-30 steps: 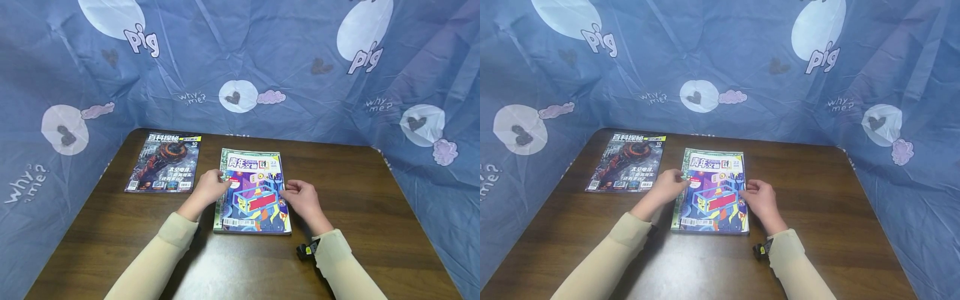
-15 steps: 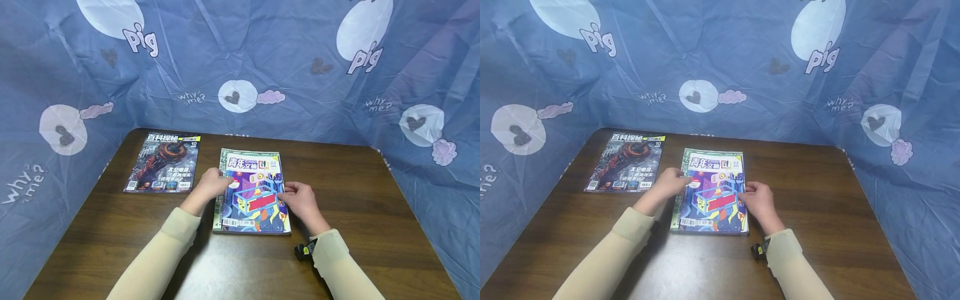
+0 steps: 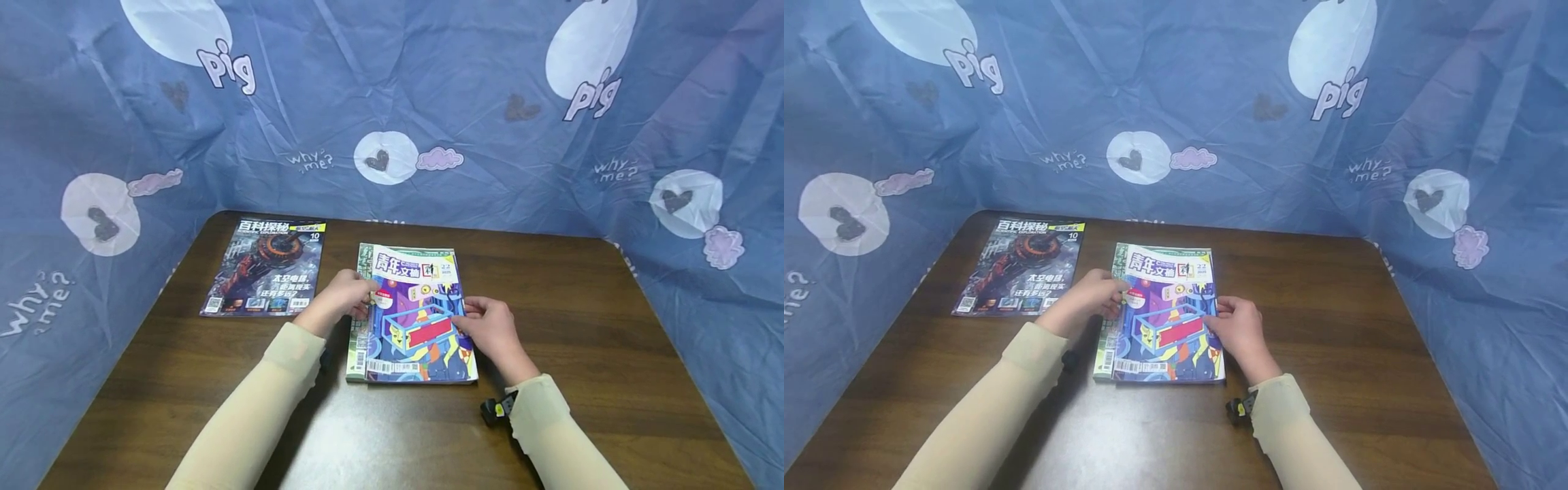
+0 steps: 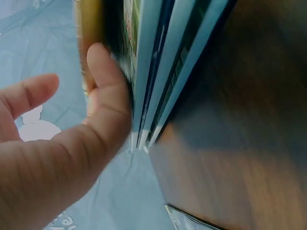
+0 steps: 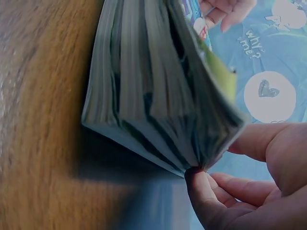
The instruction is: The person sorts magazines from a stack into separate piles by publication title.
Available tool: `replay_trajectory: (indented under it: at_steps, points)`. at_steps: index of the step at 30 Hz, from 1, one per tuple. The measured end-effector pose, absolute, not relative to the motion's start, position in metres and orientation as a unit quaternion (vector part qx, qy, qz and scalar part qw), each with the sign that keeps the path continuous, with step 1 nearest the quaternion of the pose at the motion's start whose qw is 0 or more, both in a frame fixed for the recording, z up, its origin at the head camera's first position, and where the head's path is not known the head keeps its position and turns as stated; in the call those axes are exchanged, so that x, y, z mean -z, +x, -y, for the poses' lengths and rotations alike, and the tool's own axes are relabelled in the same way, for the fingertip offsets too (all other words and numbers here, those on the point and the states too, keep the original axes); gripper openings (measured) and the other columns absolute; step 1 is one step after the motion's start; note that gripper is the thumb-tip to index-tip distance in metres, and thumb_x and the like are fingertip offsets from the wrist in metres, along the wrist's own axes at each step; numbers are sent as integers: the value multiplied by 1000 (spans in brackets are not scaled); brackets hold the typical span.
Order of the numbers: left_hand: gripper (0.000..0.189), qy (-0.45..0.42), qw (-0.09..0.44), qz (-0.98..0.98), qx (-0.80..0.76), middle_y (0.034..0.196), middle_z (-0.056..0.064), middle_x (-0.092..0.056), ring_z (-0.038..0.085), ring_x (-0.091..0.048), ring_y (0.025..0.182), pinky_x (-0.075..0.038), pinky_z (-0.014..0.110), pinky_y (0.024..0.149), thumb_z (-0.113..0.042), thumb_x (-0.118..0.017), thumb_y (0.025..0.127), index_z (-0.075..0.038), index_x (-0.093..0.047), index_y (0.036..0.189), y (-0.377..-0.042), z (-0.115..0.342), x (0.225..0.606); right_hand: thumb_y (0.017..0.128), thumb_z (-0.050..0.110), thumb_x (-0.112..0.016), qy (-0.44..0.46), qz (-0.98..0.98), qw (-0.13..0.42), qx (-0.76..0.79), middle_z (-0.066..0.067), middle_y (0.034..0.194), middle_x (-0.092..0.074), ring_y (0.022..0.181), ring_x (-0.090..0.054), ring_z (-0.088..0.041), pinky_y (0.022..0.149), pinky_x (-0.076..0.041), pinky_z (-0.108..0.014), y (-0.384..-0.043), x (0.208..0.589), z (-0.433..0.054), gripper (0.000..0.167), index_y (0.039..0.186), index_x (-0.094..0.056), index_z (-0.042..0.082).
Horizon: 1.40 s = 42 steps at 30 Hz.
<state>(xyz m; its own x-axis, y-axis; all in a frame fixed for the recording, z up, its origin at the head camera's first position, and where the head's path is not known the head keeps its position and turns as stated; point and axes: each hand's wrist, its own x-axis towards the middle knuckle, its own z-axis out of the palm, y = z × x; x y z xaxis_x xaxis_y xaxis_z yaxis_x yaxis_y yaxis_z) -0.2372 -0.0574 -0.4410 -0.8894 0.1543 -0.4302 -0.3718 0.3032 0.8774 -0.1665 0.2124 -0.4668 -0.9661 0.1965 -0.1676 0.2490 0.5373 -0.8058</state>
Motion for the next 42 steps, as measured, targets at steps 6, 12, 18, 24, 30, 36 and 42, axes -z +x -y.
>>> replay_trajectory:
  at_steps: [6,12,18,24,30,36,42]
  points:
    - [36,-55,207,-785,-582,90,21,-63,26,-67,65,-60,39,61,-12,-61,98,11,-50,124,-244,55,443,91,19,-81,109,-891,6,440,-16,118,-67,107,-65,-29,89,-56,-43,-164,463,-206,56,138,-59,-2]
    - [22,-45,208,-788,-578,88,21,-66,26,-66,59,-58,37,54,-14,-59,103,4,-53,114,-248,54,444,91,19,-81,101,-890,10,444,-16,122,-66,110,-64,-30,89,-56,-43,-165,459,-204,59,141,-57,-1]
    - [22,-41,198,-784,-587,90,22,-66,28,-68,63,-60,40,56,-12,-55,104,4,-54,120,-251,54,447,91,19,-80,104,-883,23,457,-17,124,-65,111,-64,-30,90,-56,-43,-164,460,-206,60,142,-56,-1]
    - [39,-40,176,-777,-603,95,24,-68,30,-70,68,-60,41,56,-6,-54,104,1,-50,142,-250,54,450,91,20,-80,99,-876,24,472,-16,123,-66,110,-65,-29,89,-56,-42,-165,463,-208,59,140,-57,-2]
    - [31,-54,182,-749,-634,95,22,-66,27,-68,65,-60,41,56,-5,-52,105,-2,-54,136,-248,58,448,91,22,-80,101,-872,29,479,-16,123,-66,111,-64,-29,91,-55,-43,-165,466,-211,60,140,-57,-2]
    - [33,-65,198,-713,-669,93,20,-69,25,-69,65,-58,38,55,-5,-52,105,-3,-52,139,-250,62,450,90,24,-81,98,-871,29,480,-16,124,-65,111,-64,-29,91,-55,-43,-162,466,-212,63,141,-55,-2]
    - [28,-59,195,-689,-695,92,20,-70,25,-70,65,-56,35,52,-7,-52,106,-2,-53,134,-248,68,451,89,31,-82,107,-838,61,531,-16,124,-66,107,-67,-27,90,-56,-40,-160,465,-217,68,142,-54,0]
